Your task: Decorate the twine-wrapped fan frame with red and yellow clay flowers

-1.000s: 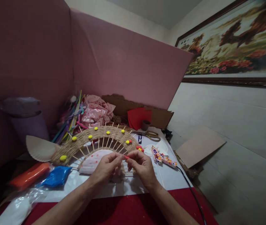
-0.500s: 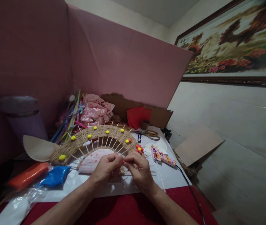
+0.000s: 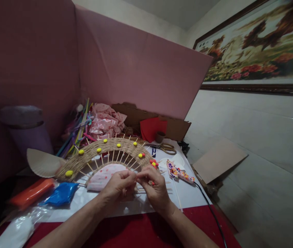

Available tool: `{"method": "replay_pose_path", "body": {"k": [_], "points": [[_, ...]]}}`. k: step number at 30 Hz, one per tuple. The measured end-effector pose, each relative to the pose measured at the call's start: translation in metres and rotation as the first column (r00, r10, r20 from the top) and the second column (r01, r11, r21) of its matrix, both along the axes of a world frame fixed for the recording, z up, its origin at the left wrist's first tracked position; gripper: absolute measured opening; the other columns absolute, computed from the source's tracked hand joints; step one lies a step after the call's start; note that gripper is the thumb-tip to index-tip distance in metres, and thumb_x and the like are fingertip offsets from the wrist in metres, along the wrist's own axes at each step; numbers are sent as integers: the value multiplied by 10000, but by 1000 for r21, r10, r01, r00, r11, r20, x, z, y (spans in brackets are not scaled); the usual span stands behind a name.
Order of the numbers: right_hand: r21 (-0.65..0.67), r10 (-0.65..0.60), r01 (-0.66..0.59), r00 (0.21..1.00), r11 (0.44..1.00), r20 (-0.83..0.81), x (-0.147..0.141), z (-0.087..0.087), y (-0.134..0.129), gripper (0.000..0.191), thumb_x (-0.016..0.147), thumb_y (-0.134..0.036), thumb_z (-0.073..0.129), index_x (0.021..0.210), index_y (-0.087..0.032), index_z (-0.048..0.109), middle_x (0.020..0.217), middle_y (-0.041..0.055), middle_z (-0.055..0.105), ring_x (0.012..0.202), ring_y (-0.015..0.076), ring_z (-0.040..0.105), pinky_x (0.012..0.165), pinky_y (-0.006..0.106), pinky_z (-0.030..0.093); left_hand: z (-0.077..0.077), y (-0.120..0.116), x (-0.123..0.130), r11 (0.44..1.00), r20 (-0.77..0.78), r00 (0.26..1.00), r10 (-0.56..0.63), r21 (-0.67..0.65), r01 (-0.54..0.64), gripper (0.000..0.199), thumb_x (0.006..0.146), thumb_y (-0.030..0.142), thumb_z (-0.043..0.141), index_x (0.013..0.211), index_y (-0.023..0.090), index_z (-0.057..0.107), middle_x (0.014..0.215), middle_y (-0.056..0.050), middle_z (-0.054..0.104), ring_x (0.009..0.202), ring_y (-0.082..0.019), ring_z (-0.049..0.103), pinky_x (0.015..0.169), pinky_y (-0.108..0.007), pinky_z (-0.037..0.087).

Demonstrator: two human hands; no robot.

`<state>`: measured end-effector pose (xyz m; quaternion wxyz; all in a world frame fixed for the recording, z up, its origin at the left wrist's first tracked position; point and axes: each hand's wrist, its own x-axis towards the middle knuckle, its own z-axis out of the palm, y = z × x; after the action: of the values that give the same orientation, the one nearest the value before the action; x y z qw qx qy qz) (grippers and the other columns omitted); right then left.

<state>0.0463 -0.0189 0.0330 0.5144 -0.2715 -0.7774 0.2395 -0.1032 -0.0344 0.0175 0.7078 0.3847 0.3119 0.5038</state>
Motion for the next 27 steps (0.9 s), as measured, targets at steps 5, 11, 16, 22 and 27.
{"method": "replay_pose_path", "body": {"k": [5, 11, 16, 22, 27], "points": [[-30, -35, 35, 999, 999, 18, 1, -1, -1, 129, 804, -150, 580, 906, -209, 634, 766, 19, 558, 701, 148, 517, 610, 261, 420, 1, 0, -2, 999, -26, 999, 33, -28, -33, 364, 645, 428, 731, 644, 154, 491, 456, 50, 471, 337, -32, 298, 346, -170, 165], [-22, 49, -48, 998, 999, 38, -1, -1, -3, 118, 816, -159, 575, 903, -204, 640, 785, 21, 553, 708, 144, 521, 619, 261, 421, -1, 1, 0, 999, -59, 997, 42, 6, -42, 422, 670, 506, 683, 609, 168, 437, 403, 70, 405, 329, -33, 270, 340, -171, 155], [-33, -26, 27, 1000, 999, 16, -3, 0, -4, 121, 837, -197, 566, 723, -187, 607, 705, 9, 536, 665, 139, 496, 604, 262, 394, 3, -2, 3, 995, -47, 996, 74, -60, -77, 449, 692, 576, 623, 693, 140, 519, 443, 59, 418, 335, -30, 272, 329, -157, 138], [2, -44, 44, 999, 999, 32, -2, -1, -5, 100, 851, -176, 533, 808, -202, 619, 759, 21, 588, 714, 152, 526, 646, 276, 406, 9, -4, 0, 984, 199, 979, 46, -179, -10, 269, 796, 377, 600, 870, 121, 565, 592, 41, 438, 400, -25, 322, 357, -139, 180], [43, -20, 16, 996, 999, 92, -1, -1, -9, 128, 854, -153, 494, 836, -203, 611, 793, 35, 589, 754, 165, 533, 665, 292, 417, 13, -5, 0, 986, 233, 966, 109, -148, -75, 183, 852, 279, 510, 899, 118, 584, 632, 6, 478, 456, -62, 402, 391, -162, 263]]}}
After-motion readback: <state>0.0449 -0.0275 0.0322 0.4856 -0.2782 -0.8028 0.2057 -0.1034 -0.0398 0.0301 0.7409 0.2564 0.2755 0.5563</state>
